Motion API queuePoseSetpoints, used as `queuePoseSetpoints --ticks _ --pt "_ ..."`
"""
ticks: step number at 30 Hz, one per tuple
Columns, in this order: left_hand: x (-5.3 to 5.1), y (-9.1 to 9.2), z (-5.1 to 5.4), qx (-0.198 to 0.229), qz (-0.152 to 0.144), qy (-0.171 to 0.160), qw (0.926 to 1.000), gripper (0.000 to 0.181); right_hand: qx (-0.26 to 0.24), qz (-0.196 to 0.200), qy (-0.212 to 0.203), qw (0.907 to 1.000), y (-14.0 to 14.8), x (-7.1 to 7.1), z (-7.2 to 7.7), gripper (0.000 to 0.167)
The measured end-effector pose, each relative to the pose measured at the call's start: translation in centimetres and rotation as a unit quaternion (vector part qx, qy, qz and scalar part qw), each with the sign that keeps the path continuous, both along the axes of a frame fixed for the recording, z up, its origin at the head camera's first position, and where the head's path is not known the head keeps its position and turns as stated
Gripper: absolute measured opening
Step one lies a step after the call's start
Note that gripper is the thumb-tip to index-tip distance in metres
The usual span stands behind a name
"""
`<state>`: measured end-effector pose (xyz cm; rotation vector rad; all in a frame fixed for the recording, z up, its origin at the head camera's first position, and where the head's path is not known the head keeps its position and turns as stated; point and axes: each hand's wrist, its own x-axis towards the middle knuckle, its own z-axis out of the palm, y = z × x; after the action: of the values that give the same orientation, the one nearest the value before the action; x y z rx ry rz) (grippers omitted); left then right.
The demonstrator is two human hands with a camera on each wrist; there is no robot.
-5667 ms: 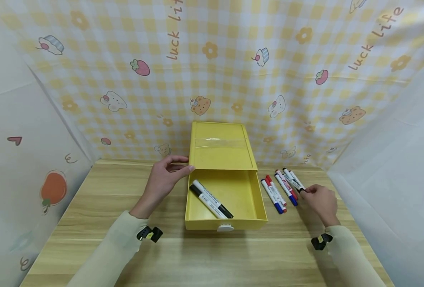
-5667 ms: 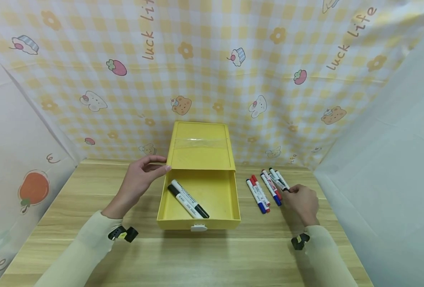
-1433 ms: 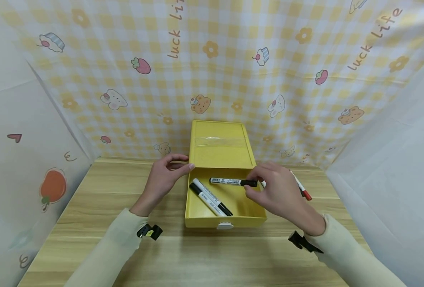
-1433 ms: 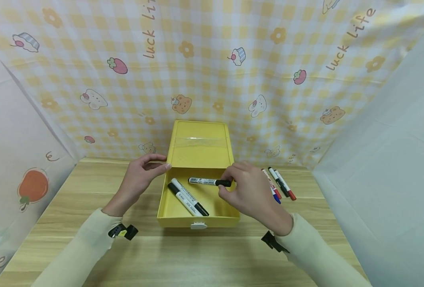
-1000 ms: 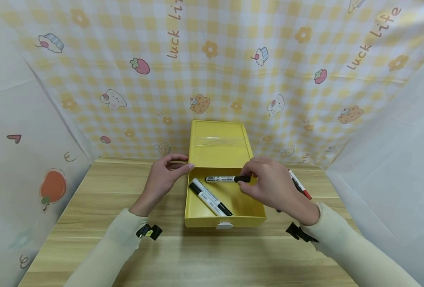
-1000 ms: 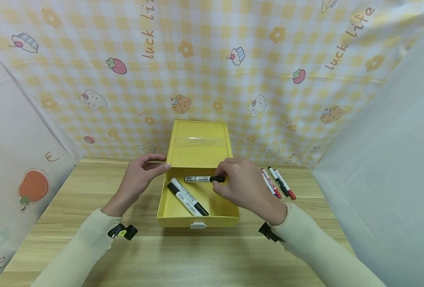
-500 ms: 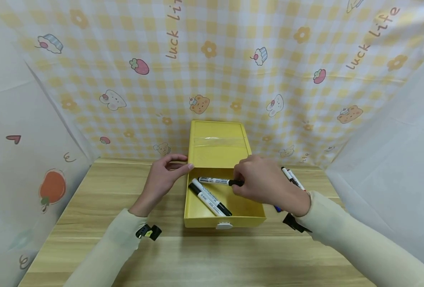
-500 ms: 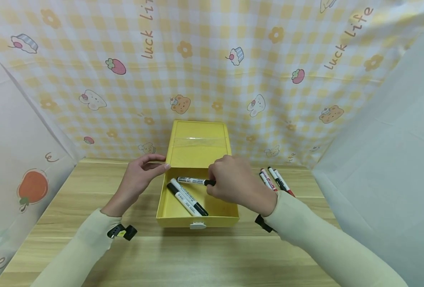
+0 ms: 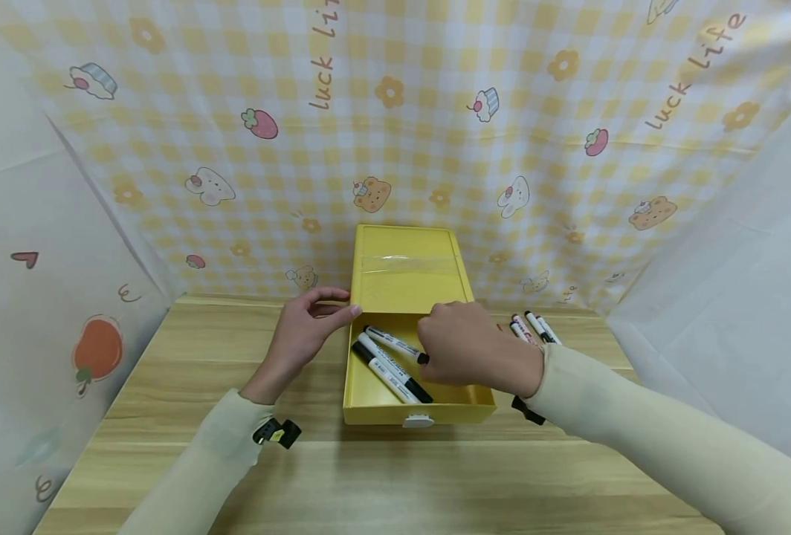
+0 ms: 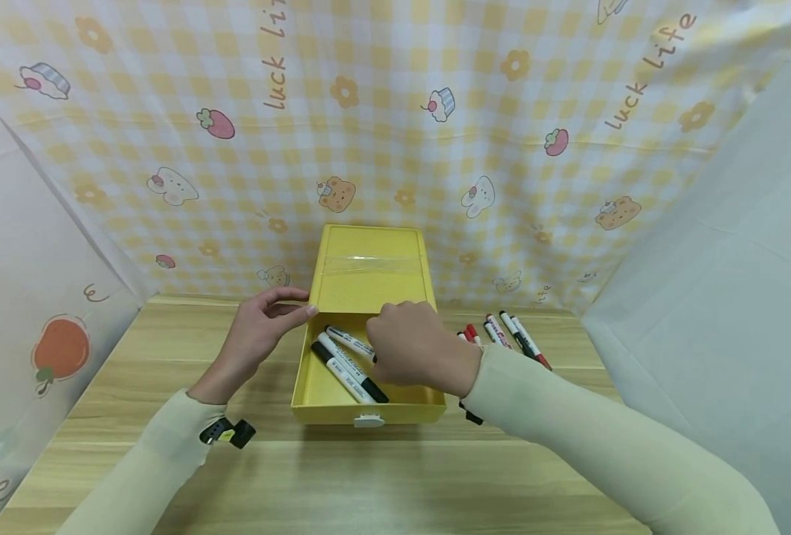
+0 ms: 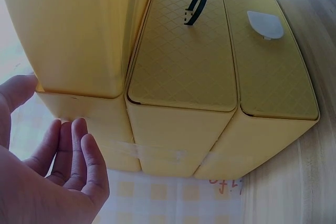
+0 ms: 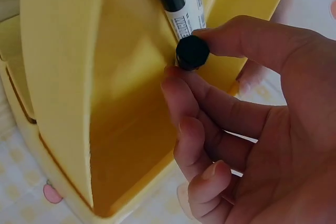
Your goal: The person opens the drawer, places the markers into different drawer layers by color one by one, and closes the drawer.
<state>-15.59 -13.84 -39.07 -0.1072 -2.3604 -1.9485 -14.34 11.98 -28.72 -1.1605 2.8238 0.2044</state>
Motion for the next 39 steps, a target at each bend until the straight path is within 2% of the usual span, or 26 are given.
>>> queuePoseSetpoints --ticks 8,17,27,34,39 --pt "0.1 0.0 0.1 0.002 -0.002 -0.002 1.0000 0.048 0.030 -0.013 -0.038 0.9988 -1.1 -0.1 -0.7 0.060" --pt "0.1 0.0 0.1 0.002 0.001 -0.007 1.0000 0.049 0.027 0.005 -0.043 0.9987 -1.2 -0.1 -1.4 0.057" --pt "0.1 0.0 0.0 0.005 0.001 -0.006 1.0000 0.049 0.028 0.005 -0.061 0.9978 -1.1 -0.2 -1.8 0.054" --pt "0.1 0.1 0.1 0.001 0.003 -0.006 1.0000 0.048 0.004 0.012 -0.059 0.9982 -0.8 -0.2 -1.3 0.056" --pt "0.1 0.1 0.2 0.001 0.005 -0.010 0.9999 0.048 -0.051 0.016 -0.046 0.9975 -0.1 -0.3 -0.2 0.053"
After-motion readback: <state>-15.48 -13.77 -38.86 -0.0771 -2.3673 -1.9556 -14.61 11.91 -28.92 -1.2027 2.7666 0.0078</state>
